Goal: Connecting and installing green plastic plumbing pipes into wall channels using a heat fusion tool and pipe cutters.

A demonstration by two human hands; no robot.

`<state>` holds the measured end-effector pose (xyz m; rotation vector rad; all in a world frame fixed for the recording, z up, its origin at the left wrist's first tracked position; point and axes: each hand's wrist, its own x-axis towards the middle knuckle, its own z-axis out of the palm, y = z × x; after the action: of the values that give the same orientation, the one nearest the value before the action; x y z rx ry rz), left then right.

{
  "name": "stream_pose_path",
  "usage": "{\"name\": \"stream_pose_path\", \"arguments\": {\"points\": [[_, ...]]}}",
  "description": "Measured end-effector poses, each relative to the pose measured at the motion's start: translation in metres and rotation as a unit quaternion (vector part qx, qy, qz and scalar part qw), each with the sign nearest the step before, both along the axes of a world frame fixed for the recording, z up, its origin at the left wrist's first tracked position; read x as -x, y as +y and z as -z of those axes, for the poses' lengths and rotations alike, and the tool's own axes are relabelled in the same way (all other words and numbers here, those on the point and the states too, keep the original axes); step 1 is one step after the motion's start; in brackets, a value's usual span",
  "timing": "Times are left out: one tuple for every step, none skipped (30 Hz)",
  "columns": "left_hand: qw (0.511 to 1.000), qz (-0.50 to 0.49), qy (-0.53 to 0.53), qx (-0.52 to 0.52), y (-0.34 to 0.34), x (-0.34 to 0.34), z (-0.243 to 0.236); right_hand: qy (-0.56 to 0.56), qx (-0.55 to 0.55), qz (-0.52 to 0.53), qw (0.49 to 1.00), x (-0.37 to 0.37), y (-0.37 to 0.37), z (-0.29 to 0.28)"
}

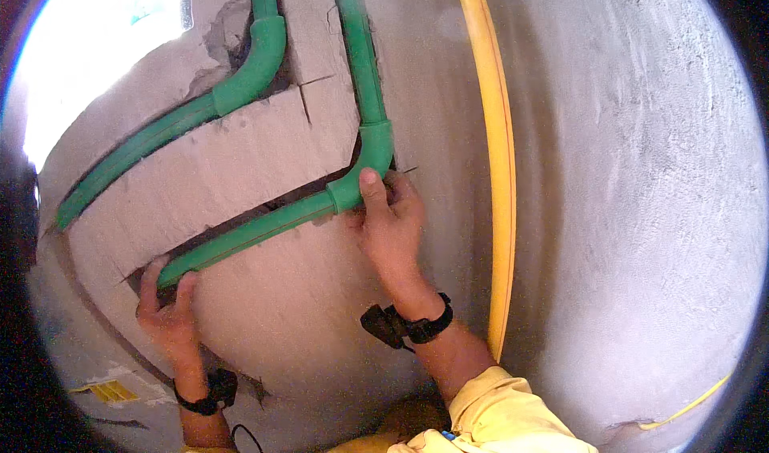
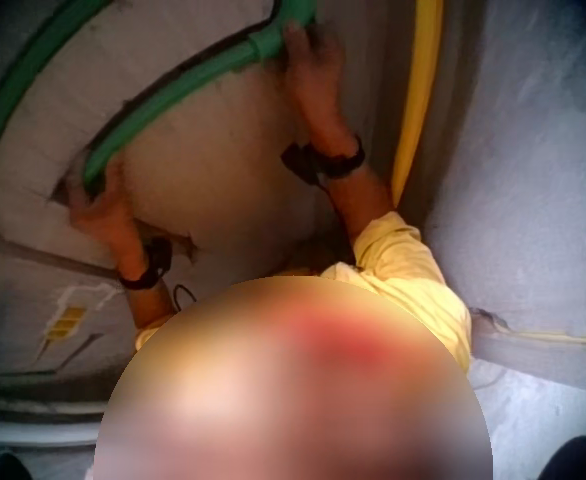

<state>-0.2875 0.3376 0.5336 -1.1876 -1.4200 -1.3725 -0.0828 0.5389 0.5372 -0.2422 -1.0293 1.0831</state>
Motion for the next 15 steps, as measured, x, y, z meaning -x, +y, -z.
{"name": "stream_pose_path", "arguments": {"points": [[1.0, 0.005, -0.022, -0.002, 0.001, 0.0, 0.002, 0.0, -0.001, -0.001, 1.0, 0.0, -0.001, 0.0], [1.0, 0.003, -0.023, -0.002, 0.0, 0.001, 0.003, -0.009, -0.004, 0.007, 1.0, 0.0, -0.003, 0.0], [1.0, 0.0, -0.013, -0.008, 0.0, 0.001, 0.003, -0.018, -0.007, 0.014, 1.0, 0.001, -0.004, 0.0], [1.0, -0.001, -0.006, -0.011, 0.001, 0.0, 0.005, -0.021, -0.004, 0.013, 1.0, -0.001, -0.005, 0.001], [1.0, -0.001, -0.01, -0.008, 0.001, -0.001, 0.005, -0.028, -0.011, 0.018, 0.999, -0.002, -0.005, 0.001], [1.0, -0.011, 0.014, -0.011, 0.001, -0.002, 0.004, -0.035, -0.017, 0.023, 0.999, -0.004, -0.005, 0.001], [0.999, -0.023, 0.04, -0.012, 0.002, -0.003, 0.003, -0.037, -0.013, 0.02, 0.999, -0.005, -0.004, 0.001], [0.999, -0.025, 0.037, -0.007, 0.003, -0.003, 0.004, -0.051, -0.013, 0.024, 0.998, -0.007, -0.003, 0.001], [0.998, -0.041, 0.047, -0.015, 0.004, -0.004, 0.005, -0.065, -0.013, 0.029, 0.997, -0.008, -0.001, 0.001], [0.997, -0.056, 0.058, -0.022, 0.007, -0.003, 0.005, -0.067, -0.006, 0.027, 0.997, -0.006, 0.0, 0.0], [0.997, -0.056, 0.056, -0.013, 0.01, -0.002, 0.006, -0.059, -0.012, 0.031, 0.998, -0.005, 0.002, 0.0], [0.996, -0.061, 0.055, -0.042, 0.014, 0.0, 0.008, -0.052, -0.018, 0.035, 0.998, -0.004, 0.004, 0.001], [0.994, -0.066, 0.052, -0.068, 0.019, 0.001, 0.011, -0.058, -0.007, 0.033, 0.998, -0.004, 0.007, 0.001], [0.996, -0.064, 0.046, -0.052, 0.02, 0.0, 0.013, -0.066, -0.016, 0.046, 0.997, -0.004, 0.006, 0.002], [0.997, -0.06, 0.004, -0.055, 0.02, -0.003, 0.013, -0.075, -0.026, 0.058, 0.995, -0.004, 0.006, 0.004]]}}
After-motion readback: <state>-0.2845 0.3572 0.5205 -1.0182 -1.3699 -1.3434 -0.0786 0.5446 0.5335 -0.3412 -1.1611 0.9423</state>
